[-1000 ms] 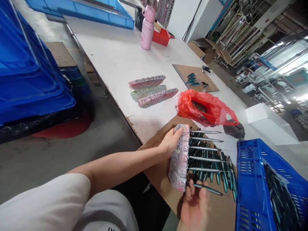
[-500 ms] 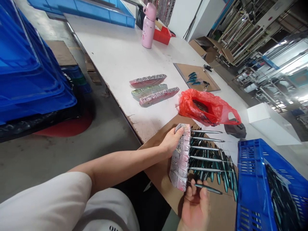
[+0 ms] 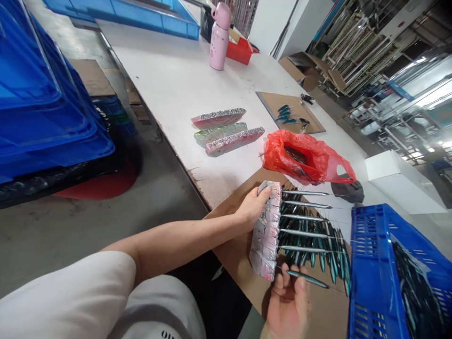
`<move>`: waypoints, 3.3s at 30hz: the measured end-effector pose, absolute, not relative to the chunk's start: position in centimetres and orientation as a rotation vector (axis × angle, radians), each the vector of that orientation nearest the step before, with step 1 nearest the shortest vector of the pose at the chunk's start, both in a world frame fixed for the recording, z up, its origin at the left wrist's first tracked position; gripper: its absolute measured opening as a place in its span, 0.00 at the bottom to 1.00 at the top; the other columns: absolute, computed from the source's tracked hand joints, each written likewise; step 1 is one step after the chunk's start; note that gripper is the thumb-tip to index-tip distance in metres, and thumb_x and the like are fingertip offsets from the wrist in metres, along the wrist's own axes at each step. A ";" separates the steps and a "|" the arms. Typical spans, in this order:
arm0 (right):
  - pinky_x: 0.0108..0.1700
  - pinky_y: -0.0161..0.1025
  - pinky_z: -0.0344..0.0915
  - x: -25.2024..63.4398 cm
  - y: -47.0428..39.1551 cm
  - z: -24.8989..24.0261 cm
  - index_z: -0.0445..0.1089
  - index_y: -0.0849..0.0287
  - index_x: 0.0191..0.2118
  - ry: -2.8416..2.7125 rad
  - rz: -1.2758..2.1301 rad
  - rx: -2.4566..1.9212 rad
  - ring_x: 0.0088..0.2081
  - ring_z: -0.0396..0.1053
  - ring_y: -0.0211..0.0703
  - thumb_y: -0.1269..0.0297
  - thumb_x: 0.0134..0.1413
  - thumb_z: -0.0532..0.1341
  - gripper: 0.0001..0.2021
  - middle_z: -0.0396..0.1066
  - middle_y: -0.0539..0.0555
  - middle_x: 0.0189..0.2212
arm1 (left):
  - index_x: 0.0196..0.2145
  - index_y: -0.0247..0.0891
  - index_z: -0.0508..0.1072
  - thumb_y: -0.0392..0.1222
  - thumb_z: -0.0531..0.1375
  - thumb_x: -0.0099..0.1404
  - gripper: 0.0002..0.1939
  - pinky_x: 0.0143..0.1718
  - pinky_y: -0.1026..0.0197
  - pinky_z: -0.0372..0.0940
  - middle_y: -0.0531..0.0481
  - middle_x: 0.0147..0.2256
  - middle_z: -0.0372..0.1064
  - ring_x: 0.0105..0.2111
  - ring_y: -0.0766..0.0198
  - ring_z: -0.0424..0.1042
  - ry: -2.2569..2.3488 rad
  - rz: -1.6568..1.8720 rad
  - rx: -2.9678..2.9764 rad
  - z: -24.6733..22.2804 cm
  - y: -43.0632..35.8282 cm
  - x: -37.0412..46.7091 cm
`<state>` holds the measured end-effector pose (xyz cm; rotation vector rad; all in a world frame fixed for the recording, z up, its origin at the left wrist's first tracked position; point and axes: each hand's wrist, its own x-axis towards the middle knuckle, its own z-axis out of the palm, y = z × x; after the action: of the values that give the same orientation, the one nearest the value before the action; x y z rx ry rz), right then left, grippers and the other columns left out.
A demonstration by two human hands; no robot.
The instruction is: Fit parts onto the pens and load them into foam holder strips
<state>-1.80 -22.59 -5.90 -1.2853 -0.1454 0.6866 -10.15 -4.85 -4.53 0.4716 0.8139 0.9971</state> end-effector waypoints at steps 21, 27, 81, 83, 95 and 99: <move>0.27 0.34 0.69 -2.6 -22.9 -5.9 0.66 0.57 0.41 -0.350 0.482 -1.316 0.31 0.72 0.42 0.66 0.46 0.64 0.13 0.70 0.49 0.34 | 0.38 0.35 0.68 0.54 0.58 0.56 0.20 0.29 0.66 0.59 0.50 0.27 0.65 0.24 0.69 0.60 0.807 0.978 0.528 -4.6 -4.9 -10.1; 0.25 0.36 0.70 -2.9 -22.9 -5.9 0.67 0.58 0.40 -0.338 0.415 -1.365 0.30 0.72 0.44 0.66 0.45 0.65 0.14 0.69 0.50 0.34 | 0.37 0.35 0.67 0.53 0.56 0.58 0.18 0.29 0.66 0.59 0.51 0.27 0.64 0.25 0.70 0.60 0.833 0.974 0.612 -4.7 -5.0 -10.1; 0.29 0.31 0.69 -2.0 -23.1 -5.3 0.69 0.52 0.40 -0.285 0.595 -1.406 0.34 0.71 0.39 0.64 0.46 0.64 0.12 0.70 0.46 0.36 | 0.39 0.36 0.66 0.55 0.55 0.58 0.20 0.35 0.62 0.61 0.48 0.33 0.67 0.30 0.65 0.64 0.886 0.965 0.634 -4.7 -5.0 -10.1; 0.29 0.33 0.69 -2.3 -23.2 -5.2 0.69 0.53 0.41 -0.315 0.550 -1.415 0.34 0.71 0.41 0.64 0.45 0.65 0.13 0.70 0.47 0.36 | 0.39 0.36 0.66 0.55 0.55 0.58 0.20 0.36 0.62 0.61 0.48 0.33 0.67 0.31 0.65 0.64 0.892 0.963 0.664 -4.8 -5.0 -10.1; 0.28 0.26 0.68 -0.9 -23.0 -5.1 0.71 0.54 0.38 -0.029 0.802 -1.408 0.34 0.72 0.37 0.64 0.45 0.64 0.10 0.72 0.46 0.33 | 0.36 0.36 0.65 0.52 0.55 0.58 0.16 0.34 0.63 0.59 0.50 0.30 0.65 0.28 0.67 0.62 0.888 0.956 0.616 -4.3 -5.0 -10.2; 0.27 0.28 0.68 -1.2 -23.0 -5.0 0.70 0.53 0.39 -0.132 0.758 -1.430 0.32 0.72 0.37 0.63 0.46 0.63 0.11 0.72 0.46 0.33 | 0.36 0.36 0.66 0.53 0.55 0.58 0.17 0.35 0.63 0.60 0.49 0.31 0.65 0.28 0.66 0.62 0.889 0.951 0.619 -4.1 -5.1 -10.3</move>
<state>-1.25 -23.04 -5.03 -1.4298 -0.1324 0.7577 -10.28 -5.08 -4.14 0.6195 0.8886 0.9513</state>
